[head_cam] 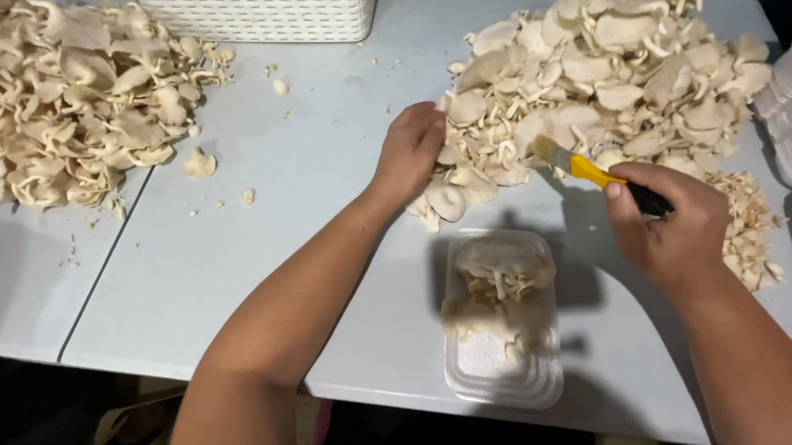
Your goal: The person picks up individual oyster mushrooms from a pile on a white table, brushes each one with a yellow-handled brush, and places the cleaned mushrooms into a clear plastic container. The process is repeated continuously throughout the clip.
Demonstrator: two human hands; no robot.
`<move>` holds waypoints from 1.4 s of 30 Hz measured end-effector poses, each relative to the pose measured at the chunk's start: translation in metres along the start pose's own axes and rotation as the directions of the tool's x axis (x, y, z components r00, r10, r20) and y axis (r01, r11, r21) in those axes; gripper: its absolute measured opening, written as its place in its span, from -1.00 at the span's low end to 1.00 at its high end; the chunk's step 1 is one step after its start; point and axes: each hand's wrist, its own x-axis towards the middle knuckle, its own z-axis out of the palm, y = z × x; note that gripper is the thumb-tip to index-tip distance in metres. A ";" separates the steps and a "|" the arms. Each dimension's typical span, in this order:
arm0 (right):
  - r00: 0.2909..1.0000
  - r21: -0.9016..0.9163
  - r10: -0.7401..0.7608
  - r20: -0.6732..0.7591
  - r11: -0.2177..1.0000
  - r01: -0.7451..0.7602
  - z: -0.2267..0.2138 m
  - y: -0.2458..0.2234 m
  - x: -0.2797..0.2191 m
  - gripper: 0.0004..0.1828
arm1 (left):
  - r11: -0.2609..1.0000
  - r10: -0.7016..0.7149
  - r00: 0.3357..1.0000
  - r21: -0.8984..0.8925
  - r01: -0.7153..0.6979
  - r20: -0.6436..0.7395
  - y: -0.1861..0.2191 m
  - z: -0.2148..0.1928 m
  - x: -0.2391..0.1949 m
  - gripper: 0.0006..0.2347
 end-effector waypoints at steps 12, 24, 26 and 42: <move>0.994 -0.019 -0.110 0.004 0.994 0.110 0.001 -0.001 0.003 -0.77 | 0.771 0.390 0.916 0.577 -0.269 -0.095 -0.004 -0.013 -0.025 -0.91; 0.998 0.028 -0.029 0.063 0.999 0.028 0.002 -0.006 0.004 -0.79 | 0.894 0.249 0.968 0.383 -0.232 0.003 0.005 0.038 -0.009 -0.84; 0.998 0.050 -0.034 0.045 0.998 0.031 0.002 -0.004 0.003 -0.79 | 0.888 0.298 0.955 0.369 -0.275 -0.006 0.012 0.034 -0.011 -0.85; 0.971 0.062 0.106 -0.215 0.994 -0.095 -0.041 0.024 0.005 -0.82 | 0.514 -0.424 0.811 -0.629 0.583 0.404 0.084 -0.009 -0.021 -0.85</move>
